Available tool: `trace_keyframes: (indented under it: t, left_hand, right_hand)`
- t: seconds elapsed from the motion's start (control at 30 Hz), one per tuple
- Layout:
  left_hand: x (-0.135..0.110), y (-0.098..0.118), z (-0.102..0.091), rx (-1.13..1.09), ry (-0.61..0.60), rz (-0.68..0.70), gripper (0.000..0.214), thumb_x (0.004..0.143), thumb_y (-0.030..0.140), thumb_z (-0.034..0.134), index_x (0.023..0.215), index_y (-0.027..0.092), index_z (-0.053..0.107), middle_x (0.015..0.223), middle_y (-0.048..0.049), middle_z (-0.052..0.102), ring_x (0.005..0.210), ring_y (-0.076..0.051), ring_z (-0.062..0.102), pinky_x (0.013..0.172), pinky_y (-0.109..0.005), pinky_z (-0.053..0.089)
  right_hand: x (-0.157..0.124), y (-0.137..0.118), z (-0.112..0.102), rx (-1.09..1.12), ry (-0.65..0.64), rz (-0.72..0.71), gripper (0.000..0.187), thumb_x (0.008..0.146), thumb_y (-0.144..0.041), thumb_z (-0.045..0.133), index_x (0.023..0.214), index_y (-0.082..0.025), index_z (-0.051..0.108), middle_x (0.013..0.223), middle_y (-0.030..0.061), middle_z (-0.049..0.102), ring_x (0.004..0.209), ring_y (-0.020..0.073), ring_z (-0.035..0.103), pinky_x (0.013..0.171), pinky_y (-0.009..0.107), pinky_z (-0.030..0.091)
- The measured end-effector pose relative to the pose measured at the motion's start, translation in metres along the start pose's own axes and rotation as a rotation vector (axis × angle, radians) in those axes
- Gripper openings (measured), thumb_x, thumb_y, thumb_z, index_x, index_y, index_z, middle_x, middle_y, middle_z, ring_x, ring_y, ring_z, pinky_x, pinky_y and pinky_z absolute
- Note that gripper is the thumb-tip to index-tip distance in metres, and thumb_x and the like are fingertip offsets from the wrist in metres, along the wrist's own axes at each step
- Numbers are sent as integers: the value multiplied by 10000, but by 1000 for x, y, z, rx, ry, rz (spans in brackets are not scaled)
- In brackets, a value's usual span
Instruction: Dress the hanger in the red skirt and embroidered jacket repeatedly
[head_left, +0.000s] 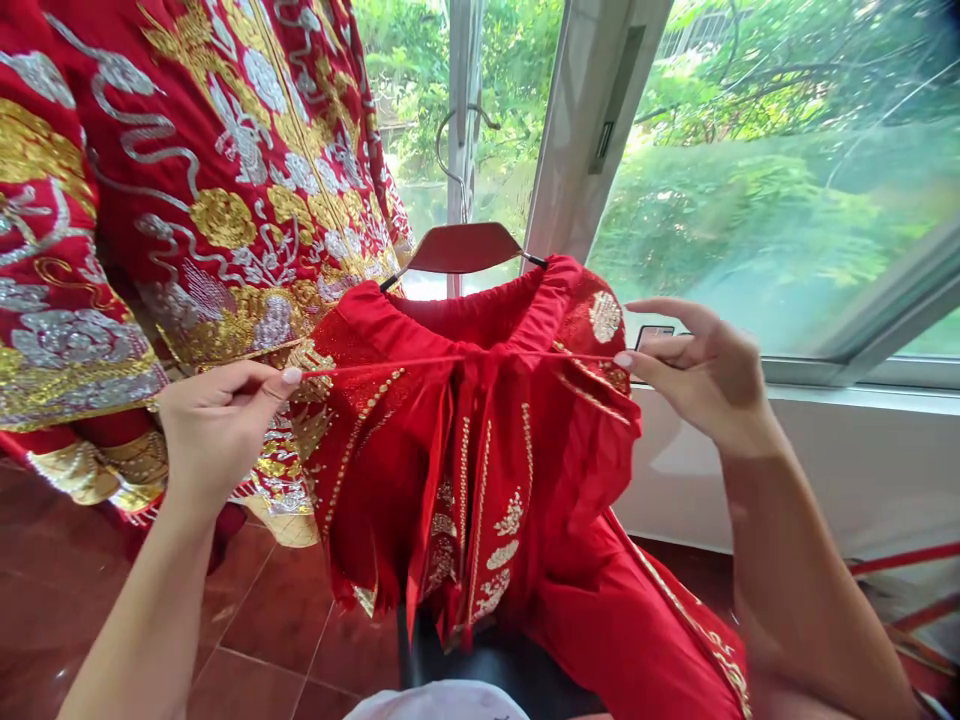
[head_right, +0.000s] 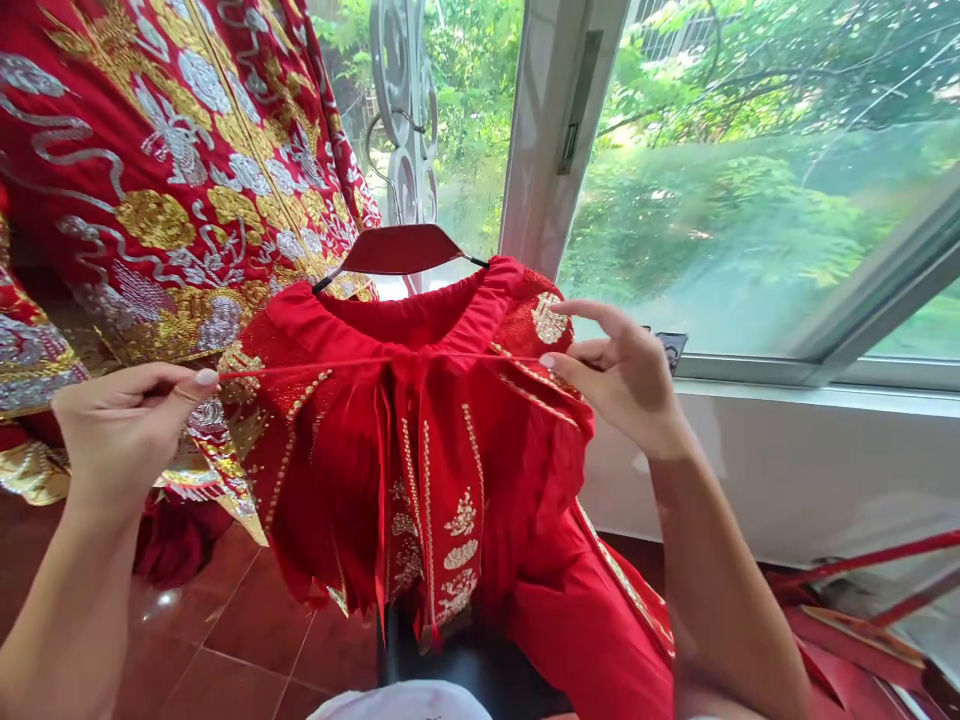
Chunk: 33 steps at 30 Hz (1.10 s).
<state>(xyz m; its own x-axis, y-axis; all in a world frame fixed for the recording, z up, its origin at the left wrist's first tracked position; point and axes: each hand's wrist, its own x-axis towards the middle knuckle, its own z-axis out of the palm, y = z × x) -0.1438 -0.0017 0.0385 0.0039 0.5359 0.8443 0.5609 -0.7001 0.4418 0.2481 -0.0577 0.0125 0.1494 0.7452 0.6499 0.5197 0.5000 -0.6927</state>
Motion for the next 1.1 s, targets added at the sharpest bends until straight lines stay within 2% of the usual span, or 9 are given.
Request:
trace_keyframes:
  t: [0.17, 0.3, 0.4, 0.53, 0.7, 0.8, 0.93, 1.03, 1.1]
  left_hand:
    - [-2, -23, 2, 172, 68, 4, 222, 802, 351, 652, 627, 216, 627, 454, 53, 356, 452, -89, 292, 469, -286, 223]
    - [-13, -2, 25, 458, 209, 119, 145, 805, 341, 632, 758, 208, 666, 735, -46, 614, 698, -202, 539, 690, -371, 380]
    - [-18, 14, 58, 467, 249, 241, 223, 791, 364, 638, 944, 206, 678, 1014, -116, 635, 991, -295, 542, 896, -453, 334]
    - [-4, -11, 99, 412, 148, 321, 274, 793, 442, 619, 950, 221, 665, 1028, -101, 641, 996, -293, 529, 917, -453, 288]
    - [27, -67, 107, 444, -25, 401, 311, 820, 446, 585, 1013, 209, 637, 1114, -130, 637, 1070, -309, 505, 945, -450, 284]
    - [28, -67, 104, 433, -118, 469, 394, 807, 500, 597, 1061, 200, 611, 1143, -137, 624, 1085, -312, 503, 981, -469, 274]
    - [19, -56, 109, 395, -312, 665, 372, 813, 552, 587, 985, 225, 626, 1023, -96, 665, 958, -260, 555, 942, -441, 315]
    - [17, -53, 113, 417, -495, 772, 276, 908, 453, 490, 894, 219, 636, 911, -80, 684, 848, -217, 569, 860, -394, 359]
    - [18, -49, 113, 391, -585, 753, 280, 953, 328, 404, 853, 199, 632, 847, -78, 685, 792, -198, 568, 818, -371, 371]
  right_hand:
    - [14, 21, 20, -156, -24, -76, 344, 856, -331, 579, 1186, -238, 559, 470, -89, 323, 439, 99, 256, 461, 272, 241]
    - [12, 10, 47, -501, -10, -236, 430, 850, -309, 548, 1262, -185, 535, 619, -29, 576, 552, 133, 503, 603, 295, 420]
    - [10, -7, 66, -610, 0, -385, 491, 846, -316, 545, 1313, -168, 508, 915, 63, 688, 832, 205, 617, 743, 342, 485]
    - [20, -16, 92, -655, -143, -496, 540, 857, -291, 535, 1369, -134, 467, 1079, 116, 679, 992, 257, 582, 854, 406, 486]
    - [33, -14, 112, -782, -296, -426, 498, 865, -144, 461, 1360, -100, 487, 982, 136, 704, 956, 285, 566, 805, 410, 467]
    - [30, -21, 116, -734, -314, -408, 489, 877, -93, 397, 1358, -117, 489, 971, 125, 705, 922, 255, 588, 791, 369, 459]
    - [24, -32, 118, -484, -304, -369, 454, 863, -94, 378, 1291, -152, 519, 991, 85, 681, 854, 195, 607, 784, 325, 463]
    - [24, -32, 121, -304, -253, -277, 437, 810, -67, 359, 1190, -129, 566, 899, 72, 643, 763, 163, 590, 744, 306, 460]
    - [26, -30, 126, -234, -204, -163, 407, 770, -67, 370, 1100, -122, 603, 786, 40, 606, 677, 144, 554, 681, 284, 441]
